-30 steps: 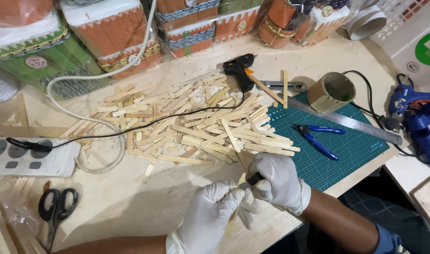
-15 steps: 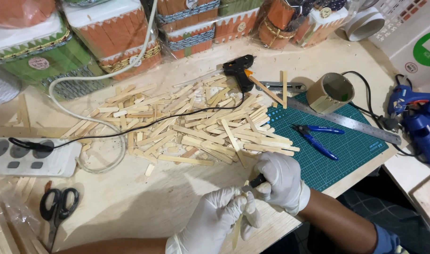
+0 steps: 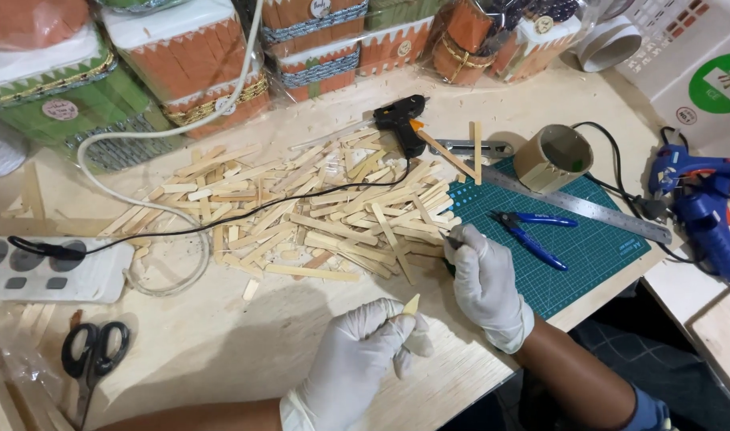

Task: Assembling a decorative structure by gluing popsicle sticks onto a cardboard base using a hot glue gun and trimming them with a cutter.

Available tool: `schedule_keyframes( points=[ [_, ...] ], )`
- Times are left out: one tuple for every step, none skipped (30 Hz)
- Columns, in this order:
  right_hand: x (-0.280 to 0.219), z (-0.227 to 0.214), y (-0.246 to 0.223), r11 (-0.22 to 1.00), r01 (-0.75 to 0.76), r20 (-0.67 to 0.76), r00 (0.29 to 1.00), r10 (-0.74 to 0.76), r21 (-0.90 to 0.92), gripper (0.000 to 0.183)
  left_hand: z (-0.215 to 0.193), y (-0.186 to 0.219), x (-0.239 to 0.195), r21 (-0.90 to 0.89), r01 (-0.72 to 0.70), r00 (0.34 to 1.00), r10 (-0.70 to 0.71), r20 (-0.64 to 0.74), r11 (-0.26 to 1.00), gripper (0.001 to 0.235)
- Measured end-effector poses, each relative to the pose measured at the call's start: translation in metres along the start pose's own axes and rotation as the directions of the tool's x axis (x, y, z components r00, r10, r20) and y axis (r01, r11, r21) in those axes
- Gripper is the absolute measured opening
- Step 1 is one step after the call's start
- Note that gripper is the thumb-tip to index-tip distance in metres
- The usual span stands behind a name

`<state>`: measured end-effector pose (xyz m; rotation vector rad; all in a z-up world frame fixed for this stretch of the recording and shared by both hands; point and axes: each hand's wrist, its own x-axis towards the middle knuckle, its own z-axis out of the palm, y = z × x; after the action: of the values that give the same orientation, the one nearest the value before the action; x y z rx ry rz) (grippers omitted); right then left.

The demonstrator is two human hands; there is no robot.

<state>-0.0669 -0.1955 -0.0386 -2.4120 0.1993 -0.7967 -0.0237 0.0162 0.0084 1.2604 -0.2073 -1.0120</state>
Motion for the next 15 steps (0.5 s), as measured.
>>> schedule_keyframes(
  points=[
    [0.001,-0.001,-0.001,0.979,0.052,0.062,0.996,-0.065,0.199,0.051,0.0,-0.005,0.004,-0.028,0.023,0.999,-0.024,-0.039,0.999,0.024],
    [0.003,-0.002,-0.002,0.915,0.09,0.106,0.984,-0.142,0.394,0.046,-0.001,-0.008,0.009,-0.053,0.043,0.996,-0.047,-0.077,0.998,0.023],
    [0.001,-0.001,0.001,0.914,0.091,0.107,0.984,-0.145,0.396,0.046,-0.001,-0.006,0.01,-0.054,0.042,0.996,-0.046,-0.081,0.998,0.023],
    [-0.001,-0.001,0.005,0.899,-0.025,0.189,0.98,-0.065,0.438,0.057,-0.001,-0.003,0.012,-0.054,0.09,0.989,-0.095,-0.11,0.994,0.021],
    [-0.004,-0.001,0.008,0.872,-0.143,0.274,0.962,0.01,0.469,0.07,0.0,-0.001,0.013,-0.056,0.138,0.98,-0.144,-0.139,0.989,0.019],
    [-0.003,-0.003,0.007,0.871,-0.146,0.276,0.961,0.013,0.469,0.07,-0.001,0.0,0.015,-0.057,0.141,0.979,-0.148,-0.14,0.988,0.019],
    [-0.003,-0.004,0.006,0.816,-0.23,0.357,0.933,0.031,0.53,0.054,-0.002,0.0,0.017,-0.013,0.117,0.985,-0.118,-0.126,0.993,0.02],
    [-0.002,-0.005,0.005,0.75,-0.315,0.436,0.899,0.041,0.581,0.04,-0.003,0.001,0.019,0.033,0.091,0.99,-0.087,-0.111,0.995,0.02],
    [-0.004,-0.003,0.006,0.748,-0.318,0.436,0.899,0.042,0.582,0.04,-0.004,-0.001,0.021,0.035,0.094,0.99,-0.09,-0.112,0.995,0.02],
    [-0.006,-0.001,0.007,0.733,-0.351,0.446,0.892,0.072,0.582,0.032,-0.005,-0.003,0.024,0.062,0.086,0.991,-0.079,-0.11,0.994,0.02],
    [-0.007,0.0,0.008,0.717,-0.383,0.456,0.884,0.102,0.582,0.025,-0.006,-0.005,0.026,0.089,0.078,0.992,-0.068,-0.108,0.993,0.019],
    [-0.006,0.0,0.007,0.716,-0.384,0.455,0.885,0.104,0.583,0.025,-0.006,-0.006,0.029,0.091,0.08,0.992,-0.07,-0.107,0.993,0.019],
    [-0.005,0.001,0.005,0.738,-0.381,0.455,0.883,0.113,0.557,0.019,-0.006,-0.007,0.031,0.061,0.073,0.991,-0.065,-0.117,0.995,0.017],
    [-0.005,0.0,0.003,0.76,-0.379,0.456,0.882,0.122,0.529,0.014,-0.006,-0.009,0.033,0.029,0.066,0.99,-0.062,-0.128,0.997,0.015],
    [-0.004,-0.001,0.003,0.759,-0.381,0.456,0.881,0.124,0.529,0.014,-0.006,-0.007,0.034,0.029,0.069,0.99,-0.065,-0.127,0.997,0.015]
  ],
)
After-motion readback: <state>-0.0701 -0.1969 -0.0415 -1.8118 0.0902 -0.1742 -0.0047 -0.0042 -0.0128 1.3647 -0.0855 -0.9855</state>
